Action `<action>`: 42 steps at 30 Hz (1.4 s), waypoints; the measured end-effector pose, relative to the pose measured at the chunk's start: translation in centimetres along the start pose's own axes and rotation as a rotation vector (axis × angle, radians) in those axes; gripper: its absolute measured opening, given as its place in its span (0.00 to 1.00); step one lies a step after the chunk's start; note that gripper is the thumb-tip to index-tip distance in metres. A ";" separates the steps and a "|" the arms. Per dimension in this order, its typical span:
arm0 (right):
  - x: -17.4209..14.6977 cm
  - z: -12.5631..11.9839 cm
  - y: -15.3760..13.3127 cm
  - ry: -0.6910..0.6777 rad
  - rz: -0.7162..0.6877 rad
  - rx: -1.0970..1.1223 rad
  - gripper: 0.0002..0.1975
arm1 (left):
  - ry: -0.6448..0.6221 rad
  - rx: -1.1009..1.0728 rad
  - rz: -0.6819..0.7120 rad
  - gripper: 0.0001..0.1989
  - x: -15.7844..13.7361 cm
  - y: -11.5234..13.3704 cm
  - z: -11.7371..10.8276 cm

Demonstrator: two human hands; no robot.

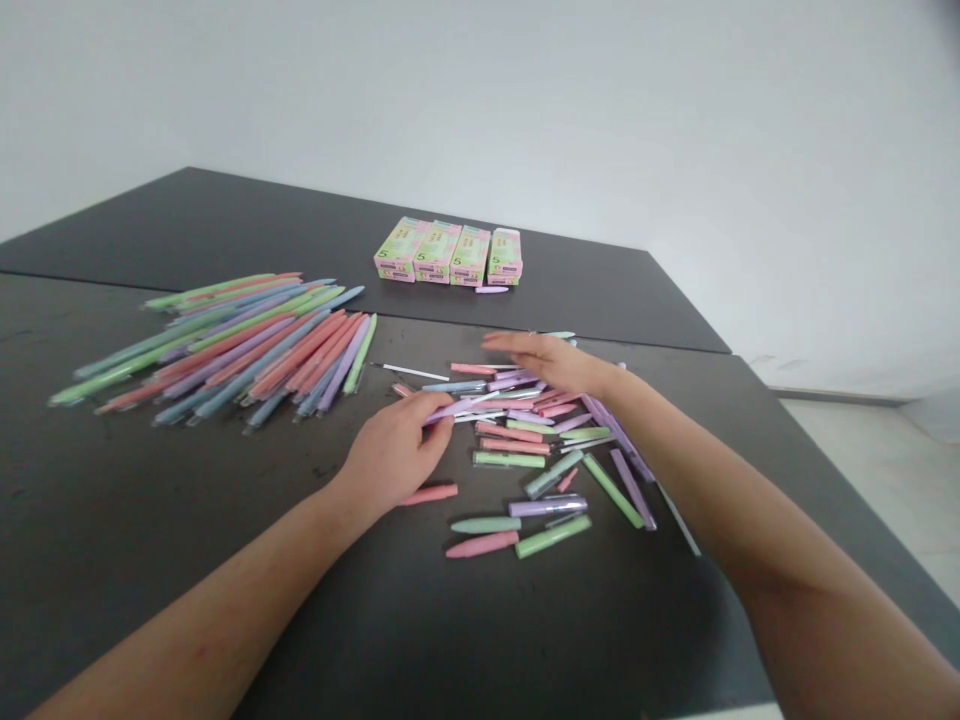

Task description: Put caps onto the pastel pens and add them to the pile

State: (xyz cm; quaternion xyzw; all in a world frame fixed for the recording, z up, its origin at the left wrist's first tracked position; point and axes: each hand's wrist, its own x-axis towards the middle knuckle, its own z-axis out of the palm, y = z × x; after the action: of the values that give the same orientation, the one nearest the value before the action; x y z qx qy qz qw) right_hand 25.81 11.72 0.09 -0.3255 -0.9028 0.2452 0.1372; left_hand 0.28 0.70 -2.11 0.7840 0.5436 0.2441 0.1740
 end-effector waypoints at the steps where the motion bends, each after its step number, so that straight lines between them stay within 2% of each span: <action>1: -0.4 -0.5 0.8 0.129 0.090 -0.047 0.25 | -0.005 0.003 -0.001 0.13 0.0 0.1 -0.1; 3: -1.1 -1.4 2.7 0.281 0.259 -0.190 0.28 | -0.011 0.000 -0.007 0.13 0.0 0.2 -0.2; 4: -1.4 -1.7 3.7 0.293 0.331 -0.245 0.30 | -0.018 -0.004 -0.013 0.13 0.0 0.3 -0.3; 7: -2.4 -1.6 5.9 0.178 0.453 -0.327 0.30 | -0.029 -0.019 -0.017 0.13 0.0 0.4 -0.4; 11: -3.7 -0.2 6.3 0.096 0.432 -0.375 0.29 | -0.031 -0.030 -0.004 0.14 0.0 0.4 -0.3; 22: -6.2 0.3 2.4 0.091 0.325 -0.503 0.25 | -0.060 -0.019 -0.004 0.14 0.2 0.4 -0.2; 28: -6.6 -0.5 2.7 0.173 0.543 -0.419 0.20 | -0.055 -0.015 0.003 0.15 0.2 0.4 -0.2; 31: -6.5 -0.6 2.3 0.193 0.589 -0.397 0.16 | -0.049 -0.010 0.006 0.14 0.2 0.4 -0.2; 38: -4.8 0.6 0.3 0.210 0.513 -0.395 0.14 | -0.045 -0.003 0.003 0.16 0.1 0.3 -0.2; 42: -3.5 0.6 0.1 0.221 0.402 -0.364 0.16 | -0.032 -0.007 0.021 0.16 0.1 0.0 0.0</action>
State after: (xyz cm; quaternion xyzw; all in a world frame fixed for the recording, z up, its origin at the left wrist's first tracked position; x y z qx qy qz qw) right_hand 28.28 9.32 -0.76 -0.5420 -0.8288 0.0644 0.1228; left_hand 0.34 0.80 -2.04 0.7927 0.5317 0.2352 0.1832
